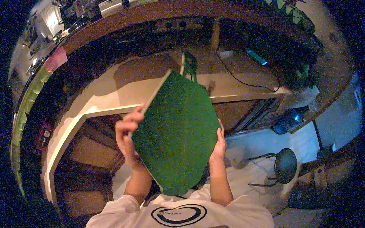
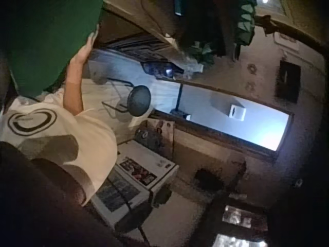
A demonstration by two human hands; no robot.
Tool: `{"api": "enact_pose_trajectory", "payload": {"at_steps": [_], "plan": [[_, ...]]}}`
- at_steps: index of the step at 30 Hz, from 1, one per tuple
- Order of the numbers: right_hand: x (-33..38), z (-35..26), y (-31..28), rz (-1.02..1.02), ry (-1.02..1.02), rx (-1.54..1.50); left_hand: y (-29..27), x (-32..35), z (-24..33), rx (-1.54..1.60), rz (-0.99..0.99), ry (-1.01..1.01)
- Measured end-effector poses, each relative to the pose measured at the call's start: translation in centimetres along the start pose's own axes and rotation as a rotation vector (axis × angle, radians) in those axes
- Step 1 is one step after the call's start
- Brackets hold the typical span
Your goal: The person assembles green takeout boxes by folding the pre-cut cardboard flaps and interlocking them by hand on a counter.
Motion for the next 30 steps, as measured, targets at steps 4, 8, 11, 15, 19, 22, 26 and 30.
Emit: {"api": "enact_pose_trajectory", "payload": {"at_steps": [4,8,11,15,19,22,26,30], "plan": [[1.2,-1.0,-1.8,0.032,0.069,0.083,0.4,1.7,1.4,0.104,-0.226,0.101],[0.8,-1.5,-1.8,-0.073,0.131,0.021,0.3,-0.5,1.3,0.447,-0.082,-0.126],[0.9,-1.7,0.0,-0.102,0.124,0.094,1.2,-5.9,-2.3,0.247,-0.103,-0.391],[0.5,0.5,1.6,-0.138,0.117,0.170,0.3,-8.9,-8.4,0.355,-0.180,-0.885],[2.1,0.9,4.4,-0.224,0.147,0.083,2.5,-9.0,-1.0,0.471,-0.422,-0.512],[2.3,1.3,5.1,-0.274,0.170,0.153,2.8,-8.8,1.3,0.458,-0.479,-0.533],[3.4,0.2,6.6,-0.271,0.097,0.199,2.9,-8.5,2.6,0.409,-0.433,-0.555],[3.7,-2.9,10.8,-0.292,-0.143,0.419,2.8,-8.9,2.6,0.648,-0.290,-0.466]]}}
Point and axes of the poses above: each hand's wrist, its own x-axis away from the middle knuckle, its own y-axis out of the palm, z = x × y, the point moved 1 cm from there along -x, towards the middle knuckle, and after that the axes turned 11 degrees about y, right-handed, at the moved point
